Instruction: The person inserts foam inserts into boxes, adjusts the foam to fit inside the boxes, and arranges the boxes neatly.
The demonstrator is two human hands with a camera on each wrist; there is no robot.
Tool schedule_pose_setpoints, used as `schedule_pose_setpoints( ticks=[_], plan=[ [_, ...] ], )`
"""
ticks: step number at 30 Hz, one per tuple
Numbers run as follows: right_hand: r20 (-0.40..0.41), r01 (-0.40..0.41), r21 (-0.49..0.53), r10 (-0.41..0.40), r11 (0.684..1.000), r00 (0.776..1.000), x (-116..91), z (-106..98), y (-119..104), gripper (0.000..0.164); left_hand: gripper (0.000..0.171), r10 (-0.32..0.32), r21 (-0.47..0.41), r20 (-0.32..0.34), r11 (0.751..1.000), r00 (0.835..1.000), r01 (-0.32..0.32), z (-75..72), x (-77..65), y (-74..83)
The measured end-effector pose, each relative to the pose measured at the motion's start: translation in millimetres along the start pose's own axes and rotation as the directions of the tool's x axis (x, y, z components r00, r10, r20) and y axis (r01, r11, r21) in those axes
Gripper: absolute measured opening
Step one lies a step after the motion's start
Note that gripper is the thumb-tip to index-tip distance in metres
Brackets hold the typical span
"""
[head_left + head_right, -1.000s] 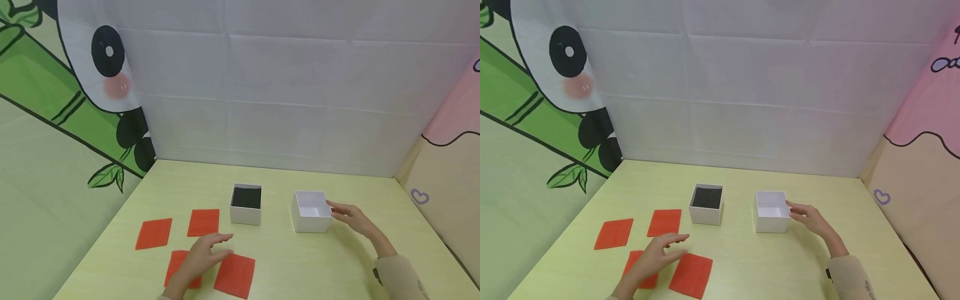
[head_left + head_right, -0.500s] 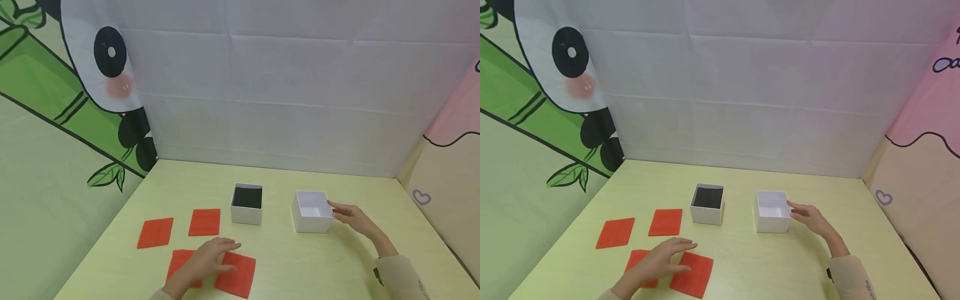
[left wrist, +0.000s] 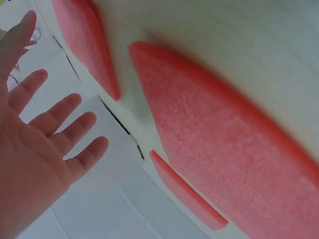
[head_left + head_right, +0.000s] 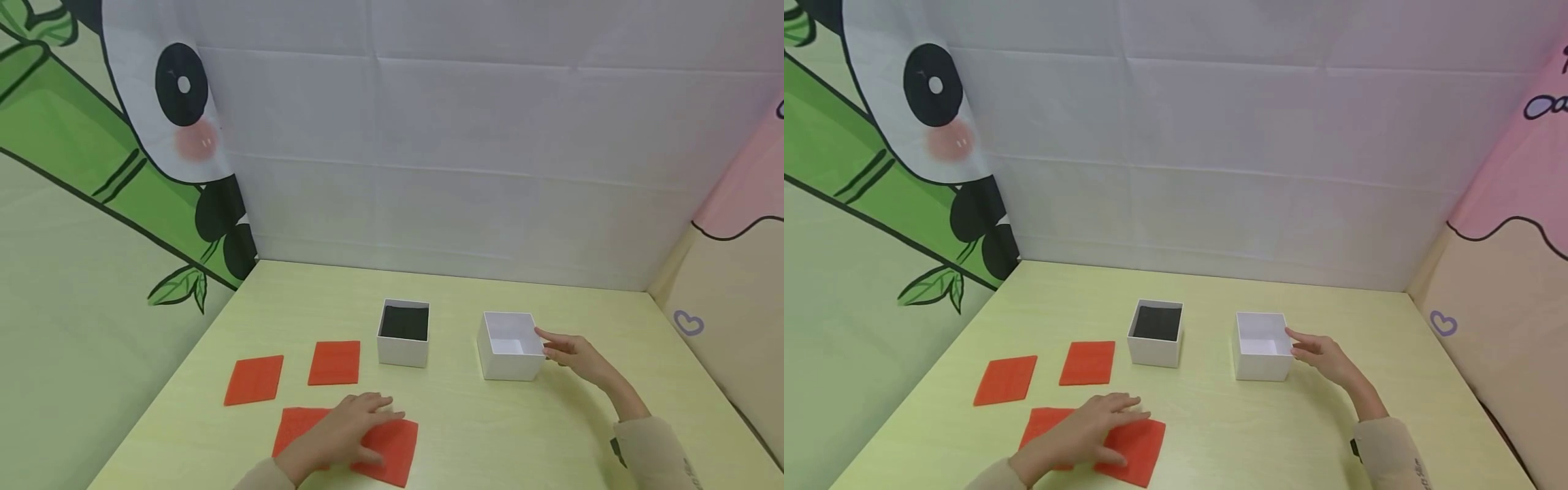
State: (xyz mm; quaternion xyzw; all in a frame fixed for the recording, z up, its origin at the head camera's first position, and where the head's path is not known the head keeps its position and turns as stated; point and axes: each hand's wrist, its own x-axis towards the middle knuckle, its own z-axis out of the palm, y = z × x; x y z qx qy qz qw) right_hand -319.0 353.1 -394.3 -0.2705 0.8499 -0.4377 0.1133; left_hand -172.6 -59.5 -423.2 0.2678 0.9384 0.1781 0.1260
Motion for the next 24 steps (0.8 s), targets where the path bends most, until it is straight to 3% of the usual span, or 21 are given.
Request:
schedule_pose_setpoints(
  ticks=[6, 12, 15, 19, 24],
  plan=[
    [0.001, 0.000, -0.011, 0.000, 1.000, 1.000, 0.1, -0.1, -0.5, 0.047, 0.062, 0.062, 0.143, 0.041, 0.987, 0.997, -0.068, 3.2, 2.5, 2.0],
    [0.004, 0.108, 0.011, -0.108, 0.994, 0.994, 0.1, -0.4, 3.4, 0.043, 0.063, 0.054, 0.197, 0.068, 0.978, 0.996, -0.066, 4.4, 4.1, 3.7],
    [0.007, 0.105, 0.017, -0.105, 0.994, 0.994, 0.5, 0.5, 2.8, 0.043, 0.063, 0.054, 0.210, 0.064, 0.975, 0.996, -0.066, 3.6, 3.5, 3.2],
    [-0.001, 0.025, -0.007, -0.025, 1.000, 1.000, 0.8, 2.3, -3.1, 0.044, 0.062, 0.044, 0.206, 0.062, 0.977, 0.997, -0.055, 1.6, 1.5, 4.2],
    [-0.011, 0.001, -0.015, -0.001, 1.000, 1.000, 0.6, 4.7, -6.2, 0.045, 0.061, 0.019, 0.149, 0.038, 0.988, 0.999, -0.025, -1.1, -0.7, 5.2]
  ],
)
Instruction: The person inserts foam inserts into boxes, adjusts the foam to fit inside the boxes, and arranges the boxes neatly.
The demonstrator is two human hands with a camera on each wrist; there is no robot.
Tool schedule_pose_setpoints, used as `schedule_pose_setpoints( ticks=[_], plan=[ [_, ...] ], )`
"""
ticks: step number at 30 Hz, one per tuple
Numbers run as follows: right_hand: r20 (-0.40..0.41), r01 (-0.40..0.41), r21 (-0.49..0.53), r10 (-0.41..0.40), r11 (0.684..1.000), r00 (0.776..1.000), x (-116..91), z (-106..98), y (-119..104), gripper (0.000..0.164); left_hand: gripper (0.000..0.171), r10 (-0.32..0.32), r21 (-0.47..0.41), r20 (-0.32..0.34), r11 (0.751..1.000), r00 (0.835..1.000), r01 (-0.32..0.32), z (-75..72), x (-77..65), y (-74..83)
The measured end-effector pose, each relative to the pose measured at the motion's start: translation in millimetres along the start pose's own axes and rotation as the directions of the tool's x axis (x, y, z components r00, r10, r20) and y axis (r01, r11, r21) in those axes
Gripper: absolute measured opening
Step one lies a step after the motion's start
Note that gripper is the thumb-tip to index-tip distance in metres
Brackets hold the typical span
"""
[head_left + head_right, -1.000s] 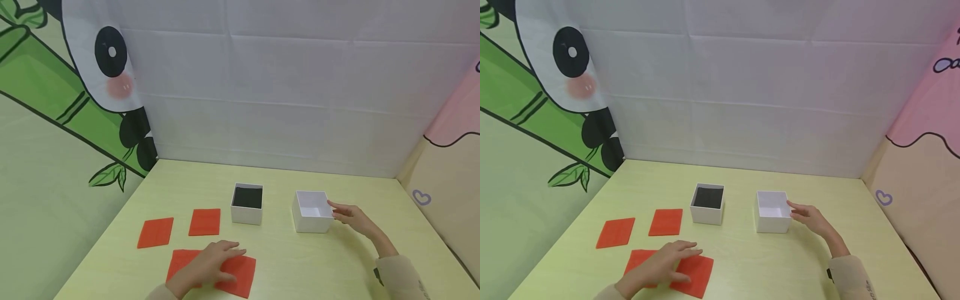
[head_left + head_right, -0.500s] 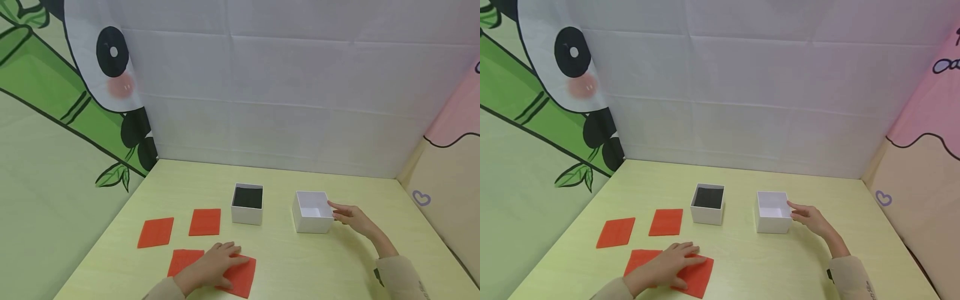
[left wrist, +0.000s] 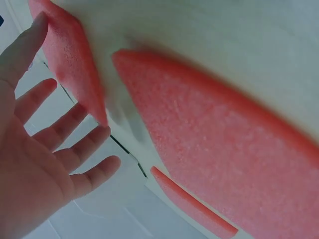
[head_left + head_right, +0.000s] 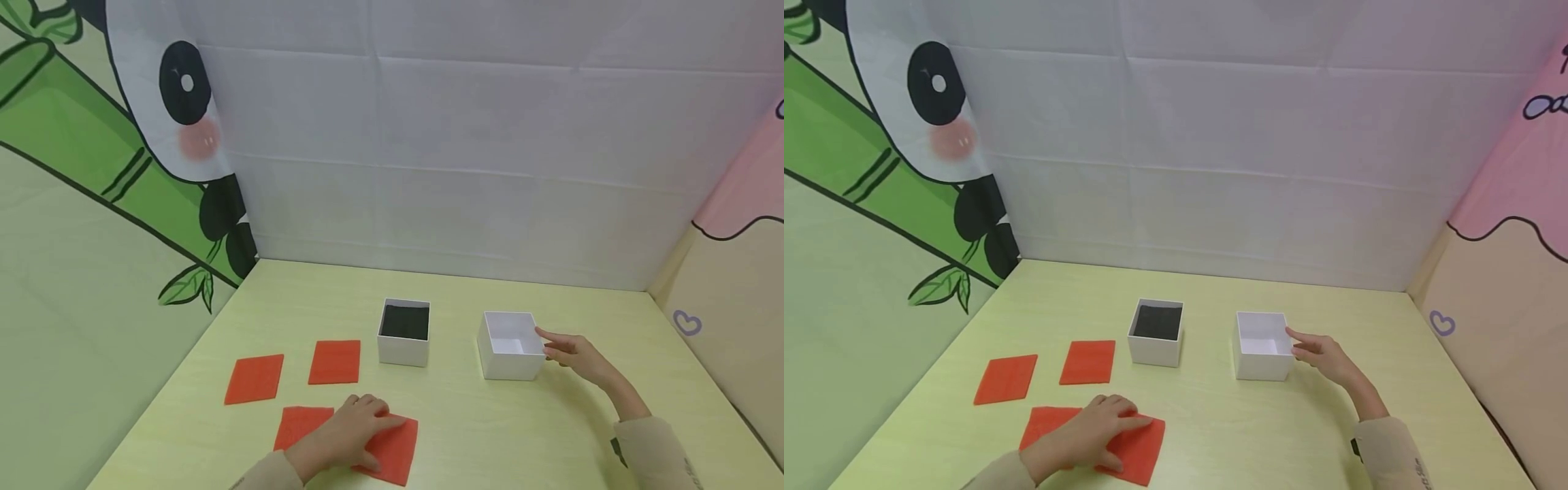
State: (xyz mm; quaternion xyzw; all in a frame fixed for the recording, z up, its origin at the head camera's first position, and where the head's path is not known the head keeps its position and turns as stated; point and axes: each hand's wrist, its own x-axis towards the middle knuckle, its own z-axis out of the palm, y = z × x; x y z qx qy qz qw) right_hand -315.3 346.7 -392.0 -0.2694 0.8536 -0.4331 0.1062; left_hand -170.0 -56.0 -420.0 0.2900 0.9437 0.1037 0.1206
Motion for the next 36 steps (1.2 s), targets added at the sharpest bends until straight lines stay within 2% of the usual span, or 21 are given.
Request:
schedule_pose_setpoints(
  ticks=[8, 14, 21, 24, 29, 36],
  plan=[
    [-0.003, -0.012, -0.003, 0.012, 1.000, 1.000, -0.2, -0.3, 0.0, 0.046, 0.057, -0.062, -0.165, -0.044, 0.985, 0.997, 0.054, 3.2, 3.0, -1.7],
    [-0.005, -0.012, -0.004, 0.012, 1.000, 1.000, -0.3, -0.3, -1.0, 0.045, 0.056, -0.117, -0.364, -0.044, 0.927, 0.992, 0.093, 2.5, 2.9, -4.0],
    [0.013, -0.026, 0.029, 0.026, 0.999, 1.000, 0.2, -1.8, -2.7, 0.046, 0.049, -0.118, -0.351, -0.055, 0.932, 0.992, 0.091, 2.1, 4.5, -6.4],
    [0.016, -0.025, 0.027, 0.024, 0.999, 1.000, 0.3, -2.6, -1.1, 0.047, 0.048, -0.127, -0.374, -0.055, 0.922, 0.990, 0.097, 1.6, 6.7, -6.4],
    [0.014, -0.028, 0.045, 0.027, 0.999, 1.000, 0.3, -2.5, 0.9, 0.048, 0.048, -0.140, -0.446, -0.056, 0.889, 0.989, 0.101, -0.9, 8.8, -6.9],
    [0.040, -0.027, 0.121, 0.022, 0.992, 0.999, -0.1, -4.1, 1.4, 0.051, 0.049, -0.100, -0.529, -0.071, 0.847, 0.992, 0.048, -4.9, 12.3, -6.2]
  ],
)
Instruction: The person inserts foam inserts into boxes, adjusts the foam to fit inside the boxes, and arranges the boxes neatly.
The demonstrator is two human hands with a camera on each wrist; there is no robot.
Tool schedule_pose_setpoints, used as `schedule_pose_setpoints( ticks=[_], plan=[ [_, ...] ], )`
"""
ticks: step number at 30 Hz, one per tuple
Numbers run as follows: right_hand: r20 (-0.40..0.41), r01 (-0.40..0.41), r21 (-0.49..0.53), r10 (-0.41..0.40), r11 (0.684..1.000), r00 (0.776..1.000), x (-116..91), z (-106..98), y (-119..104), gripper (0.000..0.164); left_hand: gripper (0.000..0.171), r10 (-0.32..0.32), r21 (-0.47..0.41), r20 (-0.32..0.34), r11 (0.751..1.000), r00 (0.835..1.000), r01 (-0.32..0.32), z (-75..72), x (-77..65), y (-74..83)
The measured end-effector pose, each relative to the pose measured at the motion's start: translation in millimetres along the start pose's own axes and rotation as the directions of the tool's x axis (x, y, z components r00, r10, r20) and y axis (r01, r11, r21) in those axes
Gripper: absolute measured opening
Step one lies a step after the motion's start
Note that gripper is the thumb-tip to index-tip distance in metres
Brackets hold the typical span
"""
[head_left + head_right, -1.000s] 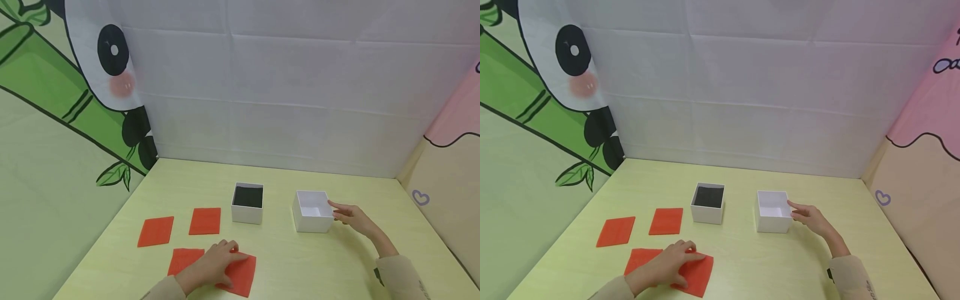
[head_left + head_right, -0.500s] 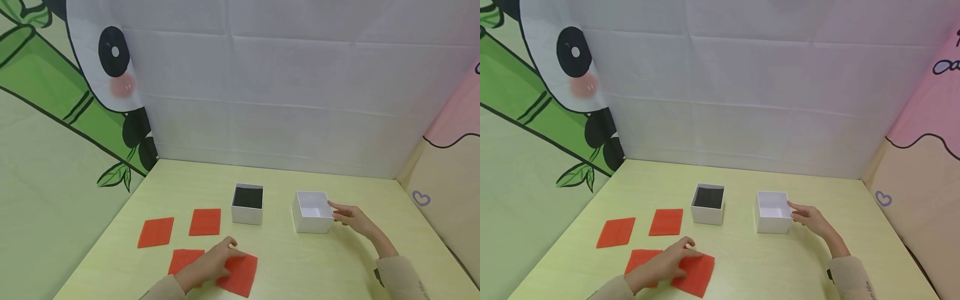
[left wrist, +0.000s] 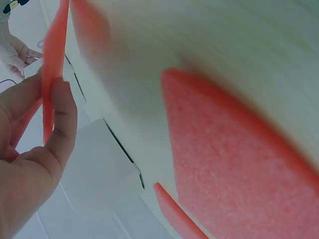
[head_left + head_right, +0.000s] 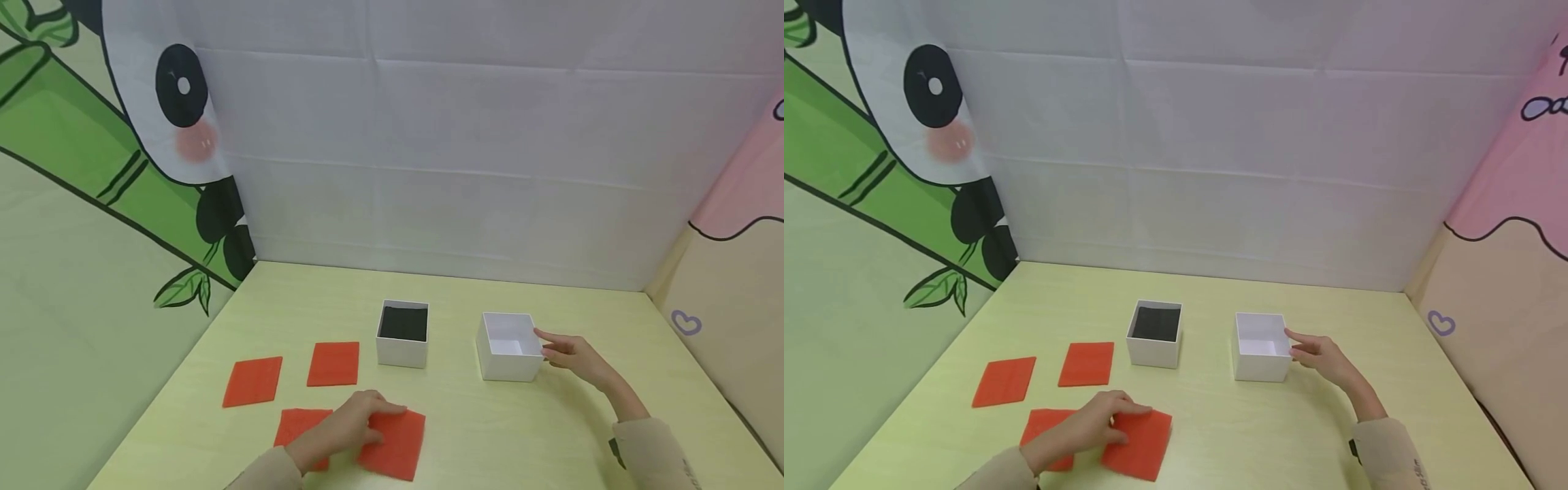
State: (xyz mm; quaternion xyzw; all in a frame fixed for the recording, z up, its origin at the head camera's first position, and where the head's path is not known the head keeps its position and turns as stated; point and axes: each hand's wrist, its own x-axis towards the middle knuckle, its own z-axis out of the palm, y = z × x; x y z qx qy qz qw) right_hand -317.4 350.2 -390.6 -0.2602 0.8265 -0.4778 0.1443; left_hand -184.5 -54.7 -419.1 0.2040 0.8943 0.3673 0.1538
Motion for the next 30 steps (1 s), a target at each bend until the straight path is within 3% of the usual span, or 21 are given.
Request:
schedule_pose_setpoints(
  ticks=[4, 9, 15, 22, 30],
  plan=[
    [0.014, -0.011, 0.080, 0.010, 0.997, 1.000, 0.0, 1.4, -2.4, 0.053, 0.048, 0.066, -0.056, -0.032, 0.996, 0.997, -0.068, 0.1, 2.4, -2.1],
    [-0.001, -0.021, 0.104, 0.021, 0.994, 1.000, 0.2, 2.4, -4.7, 0.053, 0.042, 0.128, -0.097, -0.102, 0.986, 0.986, -0.138, 1.9, 4.9, -3.8],
    [-0.022, -0.029, 0.112, 0.032, 0.993, 0.999, 0.8, 4.3, -7.4, 0.052, 0.032, 0.099, -0.166, -0.169, 0.978, 0.981, -0.127, 4.2, 6.8, -2.2],
    [-0.039, 0.027, 0.132, -0.022, 0.991, 0.999, 1.2, 6.3, -3.8, 0.048, 0.033, 0.049, -0.252, -0.191, 0.963, 0.980, -0.098, 5.7, 12.8, 4.8],
    [-0.056, -0.013, 0.155, 0.022, 0.988, 0.998, 0.6, 7.3, -7.1, 0.048, 0.037, 0.085, -0.283, -0.232, 0.947, 0.969, -0.151, 5.2, 23.3, 16.5]
  ],
)
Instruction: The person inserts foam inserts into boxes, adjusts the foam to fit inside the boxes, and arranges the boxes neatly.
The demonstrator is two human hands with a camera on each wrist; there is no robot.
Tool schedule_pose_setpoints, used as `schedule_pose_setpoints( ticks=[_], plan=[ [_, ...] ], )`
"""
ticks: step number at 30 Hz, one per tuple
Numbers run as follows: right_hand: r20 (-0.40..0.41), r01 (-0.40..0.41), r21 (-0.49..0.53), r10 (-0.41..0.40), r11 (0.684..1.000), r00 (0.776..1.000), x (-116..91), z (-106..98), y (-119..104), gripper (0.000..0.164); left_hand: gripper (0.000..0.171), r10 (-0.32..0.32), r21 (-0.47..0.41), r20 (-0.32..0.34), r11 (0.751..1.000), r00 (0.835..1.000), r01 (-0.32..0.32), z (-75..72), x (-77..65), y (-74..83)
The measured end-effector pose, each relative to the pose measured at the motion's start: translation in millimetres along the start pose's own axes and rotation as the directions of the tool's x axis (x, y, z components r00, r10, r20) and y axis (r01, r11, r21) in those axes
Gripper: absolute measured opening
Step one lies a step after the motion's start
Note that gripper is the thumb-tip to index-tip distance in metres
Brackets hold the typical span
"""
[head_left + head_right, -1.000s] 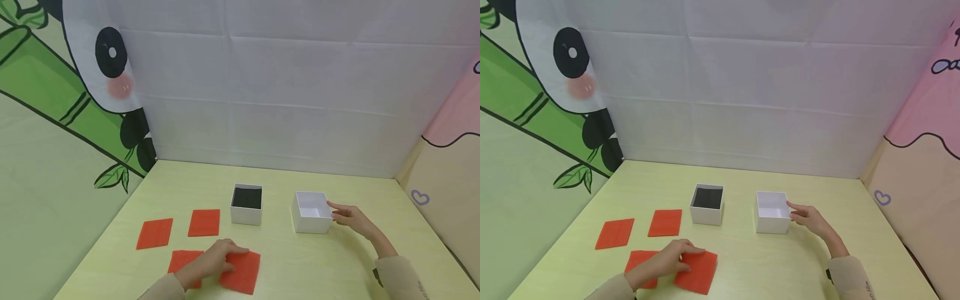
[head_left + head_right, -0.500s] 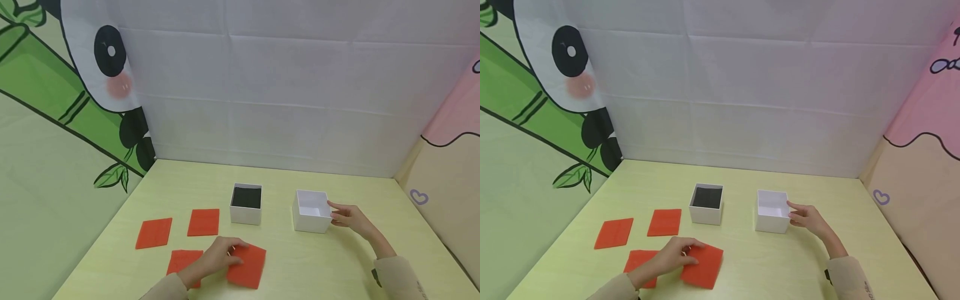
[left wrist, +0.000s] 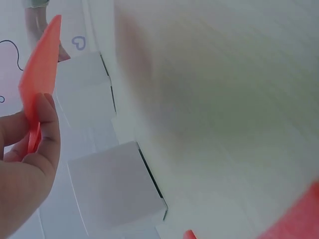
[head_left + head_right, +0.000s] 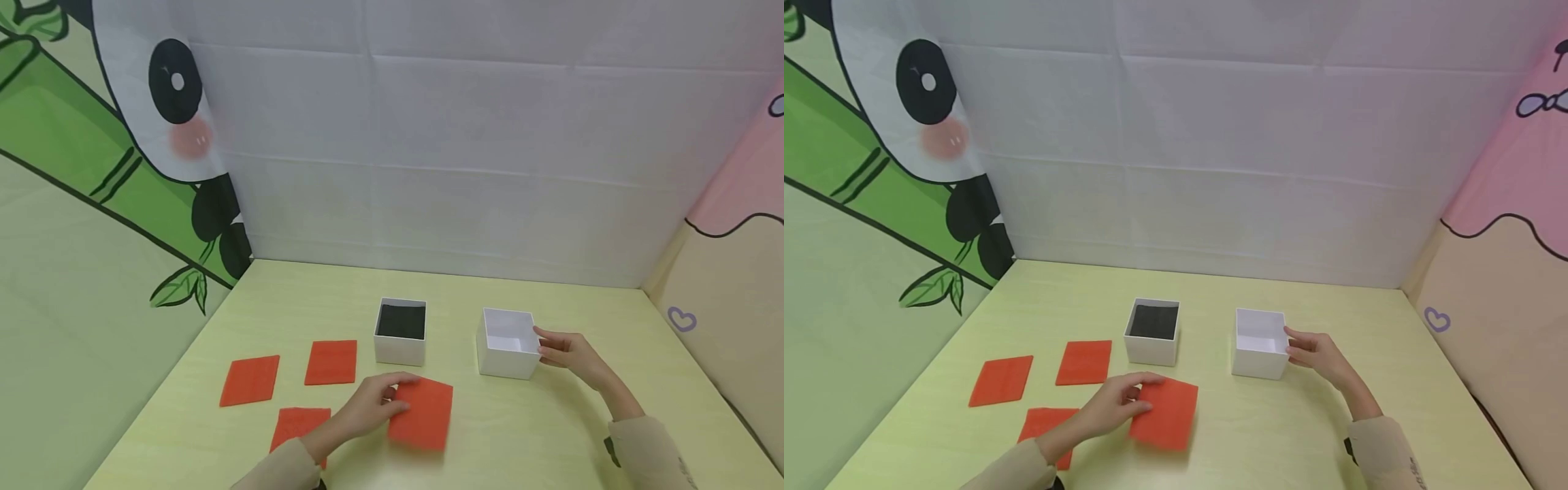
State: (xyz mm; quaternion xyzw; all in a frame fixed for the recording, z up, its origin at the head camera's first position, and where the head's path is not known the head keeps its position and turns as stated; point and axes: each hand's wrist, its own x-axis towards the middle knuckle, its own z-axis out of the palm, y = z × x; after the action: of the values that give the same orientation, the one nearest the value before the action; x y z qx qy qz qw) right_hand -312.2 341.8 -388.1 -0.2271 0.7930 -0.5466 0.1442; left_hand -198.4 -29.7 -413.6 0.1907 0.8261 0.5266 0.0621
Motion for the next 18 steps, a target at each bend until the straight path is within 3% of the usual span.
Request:
schedule_pose_setpoints(
  ticks=[10, 18],
  plan=[
    [-0.025, -0.058, 0.055, 0.059, 0.997, 0.998, 1.9, 0.6, 6.8, 0.054, 0.040, 0.019, -0.135, -0.029, 0.991, 0.999, -0.023, 10.0, 14.0, 9.4],
    [-0.038, -0.071, 0.078, 0.074, 0.994, 0.997, 0.6, 0.5, 11.6, 0.054, 0.042, -0.009, -0.190, -0.067, 0.982, 0.998, -0.003, 16.5, 25.4, 14.3]
  ],
)
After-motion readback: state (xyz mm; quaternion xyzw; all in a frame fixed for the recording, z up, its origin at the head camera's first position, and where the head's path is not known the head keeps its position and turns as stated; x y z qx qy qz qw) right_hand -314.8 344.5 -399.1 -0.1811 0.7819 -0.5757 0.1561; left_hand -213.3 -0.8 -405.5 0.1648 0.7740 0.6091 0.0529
